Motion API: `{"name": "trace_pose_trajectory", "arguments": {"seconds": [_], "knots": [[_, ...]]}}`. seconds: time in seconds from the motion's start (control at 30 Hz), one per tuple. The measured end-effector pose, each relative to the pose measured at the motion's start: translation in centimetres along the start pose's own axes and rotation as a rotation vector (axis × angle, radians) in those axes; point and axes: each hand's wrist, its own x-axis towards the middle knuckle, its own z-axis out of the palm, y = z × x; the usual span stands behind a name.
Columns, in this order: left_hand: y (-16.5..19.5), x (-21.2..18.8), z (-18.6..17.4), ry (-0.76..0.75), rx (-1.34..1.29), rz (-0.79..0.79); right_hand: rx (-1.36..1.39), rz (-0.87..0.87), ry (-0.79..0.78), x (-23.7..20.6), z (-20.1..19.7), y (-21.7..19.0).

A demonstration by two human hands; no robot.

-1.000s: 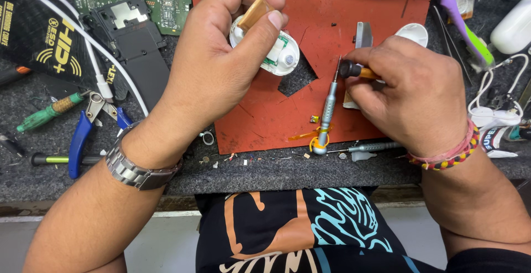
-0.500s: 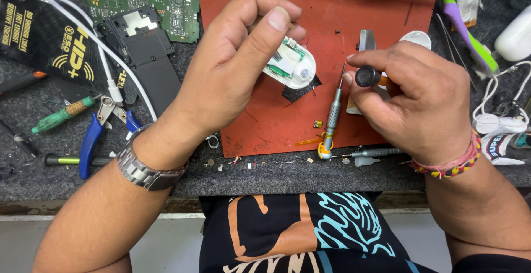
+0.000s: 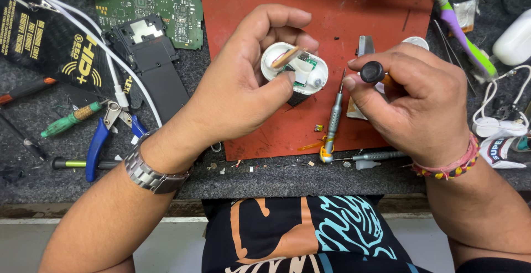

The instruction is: The person repairs a white wireless earbud charging case at a cluttered workbench. They hold the opened case, use a small precision screwdriver to work on screws and internal components, reposition the case repeatedly, and finally close the case lid and handle the earbuds.

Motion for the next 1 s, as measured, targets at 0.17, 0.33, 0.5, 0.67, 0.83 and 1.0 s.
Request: {"name": "trace_pose_trajectory", "arguments": {"seconds": [0.17, 0.33, 0.5, 0.67, 0.83, 1.0], "knots": [[0.1, -0.1, 0.0, -0.006, 0.020, -0.009, 0.004, 0.025, 0.002, -0.2, 0.0, 0.2], [0.6, -0.2, 0.1, -0.040, -0.022, -0.004, 0.032, 0.015, 0.002, -0.1, 0.0, 0.1], [1.0, -0.4, 0.3, -0.038, -0.040, 0.000, 0.032, 0.103, 0.008, -0.6, -0.5, 0.9], [1.5, 0.0, -0.1, 0.041, -0.078, -0.041, 0.175, 0.188, 0.176, -1.8, -2.0, 3.5], [2.5, 0.4, 0.0, 0.108, -0.168, -0.173, 0.276, 0.266, 0.301, -3.0, -2.6, 5.7], [3.3, 0.5, 0.2, 0.184, -0.381, -0.313, 0.253, 0.456, 0.427, -2.6, -3.7, 7.8]]}}
